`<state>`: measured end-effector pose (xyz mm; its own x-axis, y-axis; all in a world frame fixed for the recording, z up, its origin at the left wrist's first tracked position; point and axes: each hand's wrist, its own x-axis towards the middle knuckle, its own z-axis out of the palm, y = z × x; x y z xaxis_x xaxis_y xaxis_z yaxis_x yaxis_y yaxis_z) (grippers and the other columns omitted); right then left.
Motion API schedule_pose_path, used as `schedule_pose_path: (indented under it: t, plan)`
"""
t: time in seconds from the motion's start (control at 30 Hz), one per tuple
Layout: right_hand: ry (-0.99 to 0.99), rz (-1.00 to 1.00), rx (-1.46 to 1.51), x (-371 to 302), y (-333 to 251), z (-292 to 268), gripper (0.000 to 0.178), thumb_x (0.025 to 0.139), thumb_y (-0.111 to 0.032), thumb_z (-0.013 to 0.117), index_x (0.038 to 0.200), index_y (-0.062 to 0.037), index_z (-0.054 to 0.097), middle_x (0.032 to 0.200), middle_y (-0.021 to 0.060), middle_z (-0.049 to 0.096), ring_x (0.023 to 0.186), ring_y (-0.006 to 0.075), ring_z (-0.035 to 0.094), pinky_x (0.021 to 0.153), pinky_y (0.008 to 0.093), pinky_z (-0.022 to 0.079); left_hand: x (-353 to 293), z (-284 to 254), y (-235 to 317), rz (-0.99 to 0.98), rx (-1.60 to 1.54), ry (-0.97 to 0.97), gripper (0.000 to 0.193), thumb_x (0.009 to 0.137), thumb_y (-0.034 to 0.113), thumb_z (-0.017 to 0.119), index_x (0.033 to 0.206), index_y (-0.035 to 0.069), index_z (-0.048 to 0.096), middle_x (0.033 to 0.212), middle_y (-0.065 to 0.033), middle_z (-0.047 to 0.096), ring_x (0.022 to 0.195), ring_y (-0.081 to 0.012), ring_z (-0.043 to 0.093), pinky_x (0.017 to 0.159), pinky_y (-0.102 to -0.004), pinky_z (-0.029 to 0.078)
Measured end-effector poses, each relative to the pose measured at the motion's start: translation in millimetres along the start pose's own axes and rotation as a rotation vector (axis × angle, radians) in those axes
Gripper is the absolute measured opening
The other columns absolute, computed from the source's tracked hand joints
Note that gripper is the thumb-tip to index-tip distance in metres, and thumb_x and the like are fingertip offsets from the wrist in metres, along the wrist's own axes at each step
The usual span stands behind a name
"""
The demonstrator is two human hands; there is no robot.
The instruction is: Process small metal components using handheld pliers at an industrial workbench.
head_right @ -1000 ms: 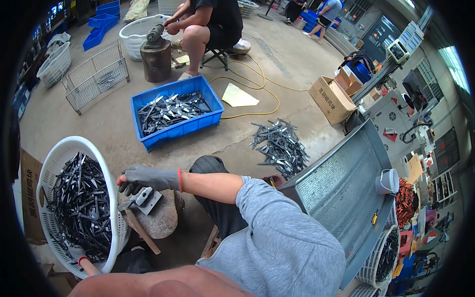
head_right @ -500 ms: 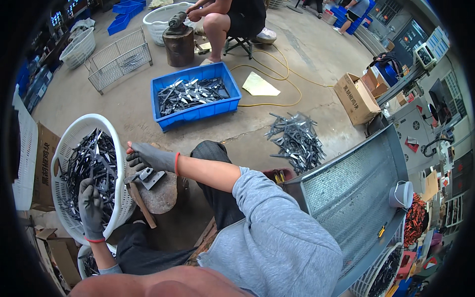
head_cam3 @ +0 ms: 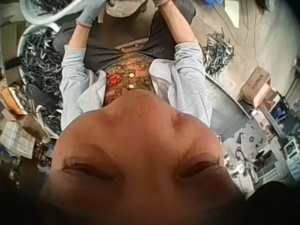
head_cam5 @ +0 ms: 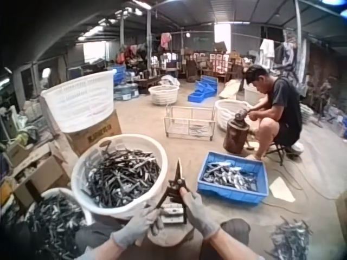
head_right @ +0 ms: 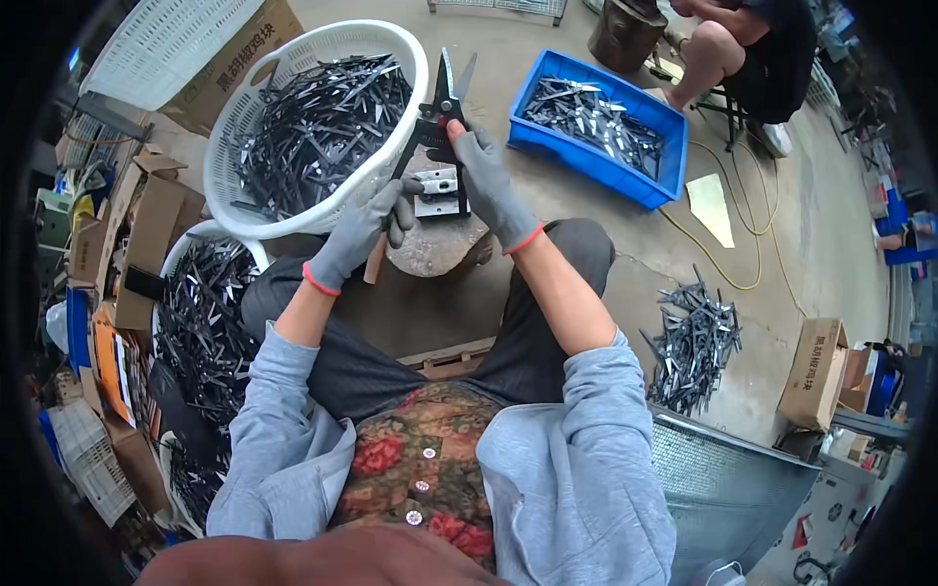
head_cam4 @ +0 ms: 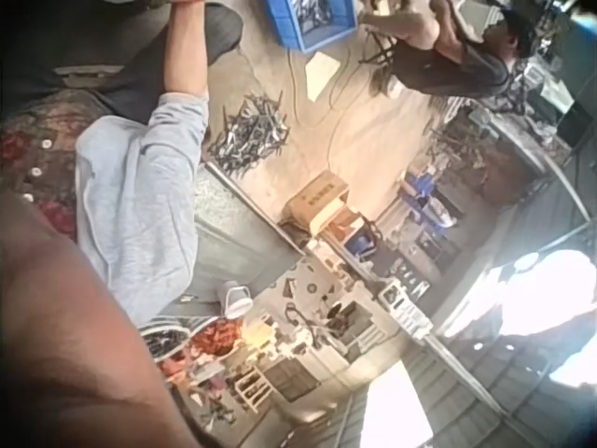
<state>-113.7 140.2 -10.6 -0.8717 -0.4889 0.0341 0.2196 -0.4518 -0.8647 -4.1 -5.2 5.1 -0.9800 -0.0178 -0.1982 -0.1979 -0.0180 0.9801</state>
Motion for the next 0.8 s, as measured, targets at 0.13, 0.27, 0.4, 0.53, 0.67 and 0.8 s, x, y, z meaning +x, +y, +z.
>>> schedule_pose_path:
  t: [0.13,0.27,0.4,0.53,0.67,0.8]
  plan:
    - [-0.148,0.148,0.124,-6.2,-8.8,11.9,0.039,0.092,-0.032,0.045,0.117,-0.0009,0.046,0.112,0.0133,0.055,0.100,0.0210,0.056,0.084,0.0319,0.046,-4.1,-0.3,-6.5,0.092,-0.028,0.009,0.036,0.094,0.035,0.038,0.082,0.004,0.050,0.050,0.0000,0.040,0.039,-0.0079,0.038,0.039,-0.0215,0.034]
    - [-0.531,0.179,0.353,-18.6,-1.1,24.3,0.057,0.085,-0.037,0.053,0.128,-0.0016,0.037,0.123,0.0180,0.048,0.115,0.0275,0.046,0.093,0.0387,0.039,-6.7,-5.5,-11.7,0.034,-0.162,0.016,0.039,0.094,0.037,0.038,0.078,0.003,0.049,0.047,-0.0010,0.040,0.037,-0.0093,0.039,0.037,-0.0216,0.033]
    - [-0.489,0.229,0.252,-15.5,18.3,26.9,0.050,0.087,-0.034,0.050,0.124,-0.0016,0.040,0.114,0.0160,0.054,0.109,0.0259,0.051,0.088,0.0346,0.043,-6.3,2.2,-30.2,-0.024,-0.098,0.055,0.036,0.094,0.033,0.038,0.076,0.004,0.049,0.047,-0.0007,0.041,0.035,-0.0092,0.036,0.034,-0.0239,0.030]
    - [-0.133,0.172,0.059,-9.8,45.0,39.6,0.027,0.090,-0.031,0.049,0.073,-0.0091,0.048,0.065,0.0000,0.045,0.062,0.0104,0.048,0.060,0.0261,0.043,1.1,14.8,-53.7,0.165,0.105,0.120,0.027,0.094,0.023,0.040,0.085,0.000,0.053,0.069,-0.0047,0.050,0.056,-0.0084,0.047,0.049,-0.0222,0.038]
    - [0.076,0.133,-0.161,-13.0,55.9,51.2,0.025,0.085,-0.025,0.057,0.069,-0.0083,0.050,0.054,-0.0028,0.045,0.049,0.0077,0.046,0.047,0.0232,0.038,9.4,15.5,-73.6,0.292,-0.035,0.109,0.025,0.093,0.019,0.040,0.096,-0.003,0.053,0.082,-0.0040,0.053,0.071,-0.0102,0.050,0.062,-0.0237,0.041]
    - [0.097,-0.057,-0.367,-18.4,55.9,57.2,0.017,0.085,-0.013,0.059,0.074,-0.0030,0.051,0.062,-0.0026,0.044,0.060,0.0039,0.038,0.052,0.0214,0.034,14.9,6.6,-92.3,0.278,0.072,-0.005,0.028,0.091,0.010,0.041,0.114,-0.006,0.045,0.111,-0.0074,0.051,0.104,-0.0130,0.049,0.086,-0.0248,0.042]
